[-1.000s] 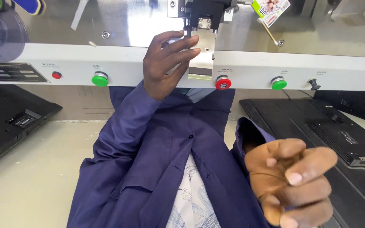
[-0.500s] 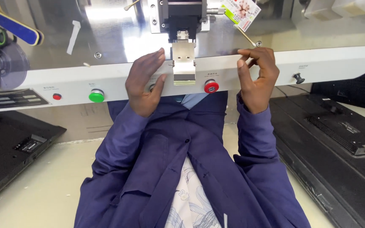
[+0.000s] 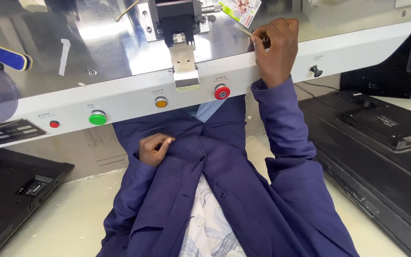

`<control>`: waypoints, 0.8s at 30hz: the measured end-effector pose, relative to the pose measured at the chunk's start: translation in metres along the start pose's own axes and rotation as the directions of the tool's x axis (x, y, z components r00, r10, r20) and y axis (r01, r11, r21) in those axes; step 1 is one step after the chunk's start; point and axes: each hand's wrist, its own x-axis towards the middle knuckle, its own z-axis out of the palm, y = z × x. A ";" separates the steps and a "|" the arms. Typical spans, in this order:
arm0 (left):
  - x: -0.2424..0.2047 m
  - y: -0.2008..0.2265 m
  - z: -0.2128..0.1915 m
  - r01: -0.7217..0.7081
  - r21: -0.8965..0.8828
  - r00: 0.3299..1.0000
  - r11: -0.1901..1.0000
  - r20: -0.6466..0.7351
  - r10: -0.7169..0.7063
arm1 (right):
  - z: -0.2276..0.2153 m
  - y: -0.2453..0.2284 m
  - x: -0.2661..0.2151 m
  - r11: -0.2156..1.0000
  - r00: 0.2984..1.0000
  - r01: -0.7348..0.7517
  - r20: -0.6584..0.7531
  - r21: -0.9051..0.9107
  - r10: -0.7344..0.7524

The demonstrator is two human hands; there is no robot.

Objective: Operating a specialized repair machine by using control buttons and manually adjusting mechanical components.

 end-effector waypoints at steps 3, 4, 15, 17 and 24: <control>-0.019 -0.035 0.004 0.090 0.056 0.995 0.994 -0.038 -0.087 | -0.001 -0.001 -0.001 0.999 1.000 0.007 0.004 -0.036 -0.007; -0.023 -0.047 0.003 0.118 0.088 0.991 0.989 -0.068 -0.113 | -0.006 -0.004 -0.001 0.999 1.000 -0.016 0.003 0.051 0.016; -0.024 -0.076 0.008 0.195 0.197 0.975 0.961 -0.149 -0.168 | -0.124 0.131 0.020 0.956 0.874 -0.261 -0.389 0.131 0.292; -0.025 -0.078 0.009 0.232 0.194 0.967 0.953 -0.154 -0.204 | -0.121 0.170 0.020 0.948 0.894 -0.268 -0.411 -0.169 0.180; -0.026 -0.082 0.012 0.247 0.192 0.961 0.950 -0.176 -0.215 | -0.120 0.180 0.026 0.884 0.930 -0.287 -0.327 -0.370 0.165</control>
